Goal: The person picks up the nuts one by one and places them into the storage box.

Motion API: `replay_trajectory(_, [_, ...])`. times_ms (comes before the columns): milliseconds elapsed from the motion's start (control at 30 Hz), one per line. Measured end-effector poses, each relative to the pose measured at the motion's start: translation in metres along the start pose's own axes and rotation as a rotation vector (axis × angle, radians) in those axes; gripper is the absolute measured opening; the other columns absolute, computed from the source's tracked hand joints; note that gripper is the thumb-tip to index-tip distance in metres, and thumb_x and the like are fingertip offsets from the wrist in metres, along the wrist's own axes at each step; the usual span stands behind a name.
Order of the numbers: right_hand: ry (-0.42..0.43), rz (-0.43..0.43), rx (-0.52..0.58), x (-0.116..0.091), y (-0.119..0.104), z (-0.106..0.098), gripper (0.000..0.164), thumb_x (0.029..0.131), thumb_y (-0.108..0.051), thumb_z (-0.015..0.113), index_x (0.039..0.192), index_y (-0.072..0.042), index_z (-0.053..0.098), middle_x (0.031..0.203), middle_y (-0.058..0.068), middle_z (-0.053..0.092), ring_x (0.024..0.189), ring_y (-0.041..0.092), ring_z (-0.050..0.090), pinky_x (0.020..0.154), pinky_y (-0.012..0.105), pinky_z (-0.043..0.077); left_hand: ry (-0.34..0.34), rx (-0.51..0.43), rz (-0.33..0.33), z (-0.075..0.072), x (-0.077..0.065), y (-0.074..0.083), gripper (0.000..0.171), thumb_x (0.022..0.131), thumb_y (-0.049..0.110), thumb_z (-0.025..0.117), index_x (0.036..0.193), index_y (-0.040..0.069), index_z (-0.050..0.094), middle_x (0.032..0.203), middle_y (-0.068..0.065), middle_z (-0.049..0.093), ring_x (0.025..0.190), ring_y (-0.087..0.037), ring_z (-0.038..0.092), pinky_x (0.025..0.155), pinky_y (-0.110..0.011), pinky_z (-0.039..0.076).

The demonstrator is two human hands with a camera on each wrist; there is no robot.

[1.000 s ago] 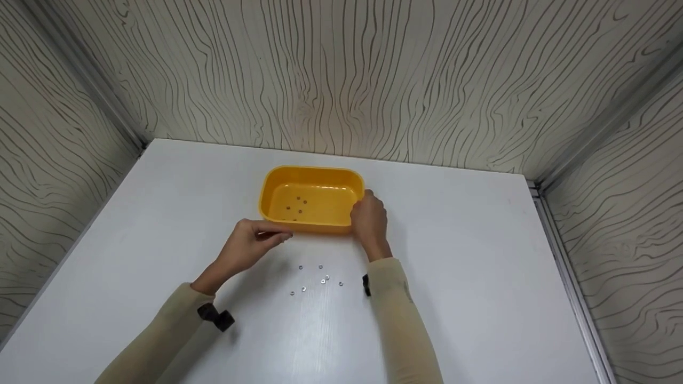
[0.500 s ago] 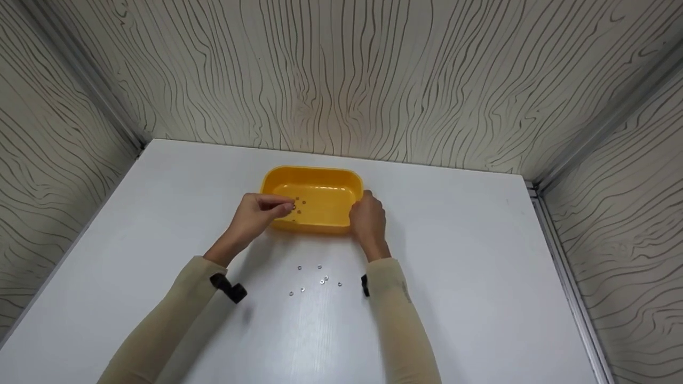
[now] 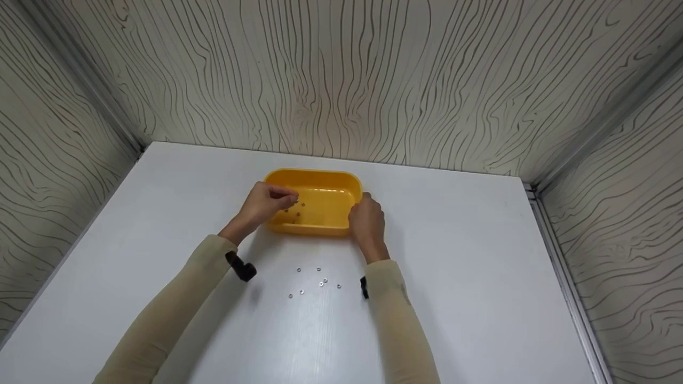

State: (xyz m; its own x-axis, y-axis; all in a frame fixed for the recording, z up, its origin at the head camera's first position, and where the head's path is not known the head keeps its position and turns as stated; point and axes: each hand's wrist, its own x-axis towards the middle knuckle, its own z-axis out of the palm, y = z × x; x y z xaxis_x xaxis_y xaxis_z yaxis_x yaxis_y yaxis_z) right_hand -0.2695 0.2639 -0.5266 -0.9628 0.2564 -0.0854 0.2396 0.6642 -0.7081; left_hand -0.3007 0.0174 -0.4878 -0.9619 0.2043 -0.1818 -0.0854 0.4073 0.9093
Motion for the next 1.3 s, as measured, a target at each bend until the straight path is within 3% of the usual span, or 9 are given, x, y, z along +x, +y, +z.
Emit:
replay_trajectory(267, [-0.006, 0.001, -0.004, 0.0, 0.0, -0.001, 0.04, 0.107, -0.008, 0.048, 0.144, 0.006, 0.052, 0.128, 0.022, 0.069, 0.102, 0.027, 0.063, 0.095, 0.042, 0.056, 0.0, 0.061, -0.036, 0.005, 0.014, 0.0, 0.016, 0.1, 0.013, 0.071, 0.11, 0.008, 0.082, 0.106, -0.005, 0.078, 0.091, -0.017, 0.064, 0.09, -0.028, 0.061])
replay_trajectory(600, [0.009, -0.016, -0.011, -0.003, 0.002, 0.001, 0.039, 0.106, -0.008, 0.048, 0.142, 0.007, 0.053, 0.123, 0.021, 0.07, 0.098, 0.026, 0.063, 0.089, 0.039, 0.055, 0.037, 0.097, -0.016, 0.005, 0.013, -0.006, 0.017, 0.1, 0.013, 0.071, 0.111, 0.007, 0.082, 0.112, -0.007, 0.08, 0.098, -0.017, 0.07, 0.093, -0.032, 0.062])
replay_trajectory(833, [0.012, -0.014, -0.007, -0.002, -0.001, 0.0, 0.039, 0.106, -0.008, 0.047, 0.142, 0.008, 0.053, 0.124, 0.022, 0.069, 0.098, 0.026, 0.062, 0.09, 0.039, 0.054, 0.049, 0.086, 0.055, 0.0, -0.004, 0.0, 0.017, 0.101, 0.015, 0.068, 0.11, 0.007, 0.081, 0.107, -0.007, 0.079, 0.094, -0.018, 0.068, 0.09, -0.031, 0.062])
replay_trajectory(1067, [0.031, -0.023, -0.028, -0.002, 0.001, -0.001, 0.039, 0.105, -0.007, 0.049, 0.141, 0.008, 0.055, 0.123, 0.023, 0.07, 0.096, 0.026, 0.062, 0.088, 0.04, 0.054, 0.015, 0.129, 0.147, 0.001, -0.026, 0.002, 0.017, 0.102, 0.015, 0.068, 0.111, 0.007, 0.079, 0.103, -0.006, 0.077, 0.09, -0.019, 0.067, 0.083, -0.028, 0.062])
replay_trajectory(1300, [0.03, -0.026, -0.013, -0.001, 0.001, 0.002, 0.038, 0.105, -0.007, 0.05, 0.14, 0.008, 0.055, 0.122, 0.023, 0.071, 0.096, 0.027, 0.062, 0.088, 0.04, 0.054, -0.022, 0.261, 0.28, 0.005, -0.047, 0.002, 0.016, 0.1, 0.015, 0.068, 0.11, 0.008, 0.08, 0.102, -0.005, 0.075, 0.088, -0.018, 0.061, 0.082, -0.029, 0.059])
